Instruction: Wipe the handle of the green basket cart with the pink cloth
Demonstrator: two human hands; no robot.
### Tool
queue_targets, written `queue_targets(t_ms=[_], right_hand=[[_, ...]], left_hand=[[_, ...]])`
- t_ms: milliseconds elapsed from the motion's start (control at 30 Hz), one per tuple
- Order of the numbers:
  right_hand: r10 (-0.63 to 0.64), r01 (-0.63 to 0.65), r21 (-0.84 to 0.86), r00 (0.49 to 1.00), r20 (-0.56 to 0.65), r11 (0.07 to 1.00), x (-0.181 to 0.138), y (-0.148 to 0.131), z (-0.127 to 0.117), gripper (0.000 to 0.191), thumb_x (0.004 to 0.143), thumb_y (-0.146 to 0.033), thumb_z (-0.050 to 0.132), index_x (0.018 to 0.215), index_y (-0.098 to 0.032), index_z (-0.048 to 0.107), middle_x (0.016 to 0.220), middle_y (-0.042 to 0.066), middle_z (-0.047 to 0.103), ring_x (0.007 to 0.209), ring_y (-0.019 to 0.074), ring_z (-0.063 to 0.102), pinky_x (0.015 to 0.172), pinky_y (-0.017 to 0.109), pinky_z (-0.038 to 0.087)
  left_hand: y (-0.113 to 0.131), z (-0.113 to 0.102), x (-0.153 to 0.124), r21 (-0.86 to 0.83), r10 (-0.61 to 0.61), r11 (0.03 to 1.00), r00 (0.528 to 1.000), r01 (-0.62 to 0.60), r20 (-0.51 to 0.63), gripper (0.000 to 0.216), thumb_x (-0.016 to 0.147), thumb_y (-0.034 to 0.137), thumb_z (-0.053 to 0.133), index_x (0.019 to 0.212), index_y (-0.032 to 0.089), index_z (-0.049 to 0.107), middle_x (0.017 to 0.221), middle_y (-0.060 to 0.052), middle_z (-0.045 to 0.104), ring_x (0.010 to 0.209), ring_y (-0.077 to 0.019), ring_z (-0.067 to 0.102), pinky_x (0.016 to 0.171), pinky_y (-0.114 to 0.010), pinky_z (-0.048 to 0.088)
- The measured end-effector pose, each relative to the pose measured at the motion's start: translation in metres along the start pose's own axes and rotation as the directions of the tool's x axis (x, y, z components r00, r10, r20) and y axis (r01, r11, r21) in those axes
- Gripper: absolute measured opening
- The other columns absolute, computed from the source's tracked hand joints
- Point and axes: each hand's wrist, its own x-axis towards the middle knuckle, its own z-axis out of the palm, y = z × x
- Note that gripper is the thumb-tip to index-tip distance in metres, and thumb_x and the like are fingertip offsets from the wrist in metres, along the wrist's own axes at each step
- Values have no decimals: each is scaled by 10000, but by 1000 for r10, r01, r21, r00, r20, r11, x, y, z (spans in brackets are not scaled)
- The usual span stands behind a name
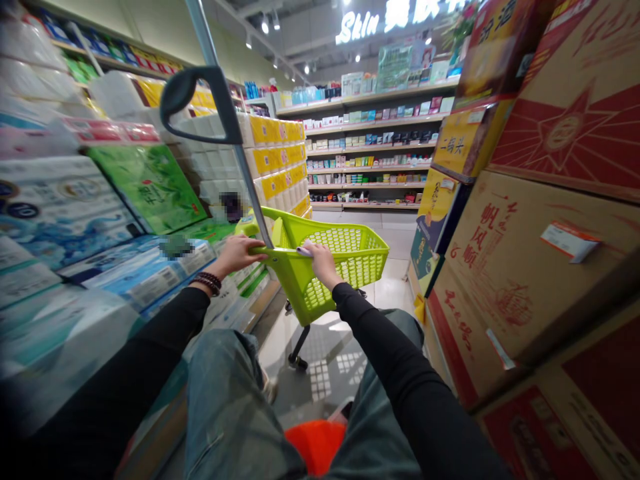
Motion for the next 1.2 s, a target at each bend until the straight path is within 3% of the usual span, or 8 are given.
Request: queue_targets(t_ms=[200,467,567,667,767,833,1000,1200], right_hand=[[-148,150,62,988,-46,987,12,-41,19,479,959,-35,488,1322,-227,735,1220,79,725,1112,251,583,1035,332,433],[-9,13,-125,999,36,992,-9,32,-10,390,998,-78,513,1302,-192,731,1221,121,733,1128,262,577,1065,358,409],[22,-16,-172,999,31,985,-11,40,-12,378,1012,-95,510,1305,-195,728,1229,131,730,1137,268,575,1060,354,405],[53,-45,-194,998,33,980,-9,35,-7,383,1040,-115,477,1338,-174,710,1271,147,717,1164,273,578,1076,356,400],[49,-47,-193,999,7,980,-6,30,-3,378,1047,-113,470,1349,-153,694,1445,158,630,1258,263,561,1122,349,378],[33,-32,-206,999,3,978,-7,29,-2,359,1039,-96,476,1309,-151,706,1489,157,596,1280,254,557,1138,346,369],[-14,27,-233,998,59,972,-12,31,-8,317,1047,-108,484,1258,-150,715,1231,144,716,1173,260,574,1060,342,406],[-85,95,-137,993,77,986,-1,-4,7,392,1029,-80,476,1314,-195,719,1261,117,722,1112,251,574,1048,343,404]], left_hand=[[-6,2,-1,-35,20,999,1000,-20,-12,409,835,515,750,1129,243,834,1000,-88,823,1002,-291,695,935,-397,468],[-21,-2,-5,-52,32,998,999,-31,19,438,839,537,735,1151,238,802,1068,-100,801,1113,-307,647,1018,-415,469],[-12,2,-16,-17,-51,999,987,49,-152,587,811,483,780,1329,220,694,1361,-140,701,1334,-373,541,1160,-496,388],[8,11,-30,39,-76,995,939,94,-335,704,850,349,746,1498,179,532,1624,-205,464,1518,-408,372,1245,-549,291],[29,22,-34,109,176,981,969,-159,-172,659,909,185,589,1559,207,479,1643,-161,464,1564,-337,350,1294,-513,247],[39,29,-30,109,265,960,963,-258,-49,659,915,167,548,1569,210,477,1586,-142,539,1523,-309,424,1311,-494,233],[52,50,-12,95,146,985,989,-145,-6,631,891,248,610,1516,205,539,1433,-156,637,1415,-338,515,1326,-530,192],[54,62,-6,49,130,990,992,-130,4,661,816,203,630,1473,176,564,1406,-168,623,1436,-365,481,1346,-574,109]])
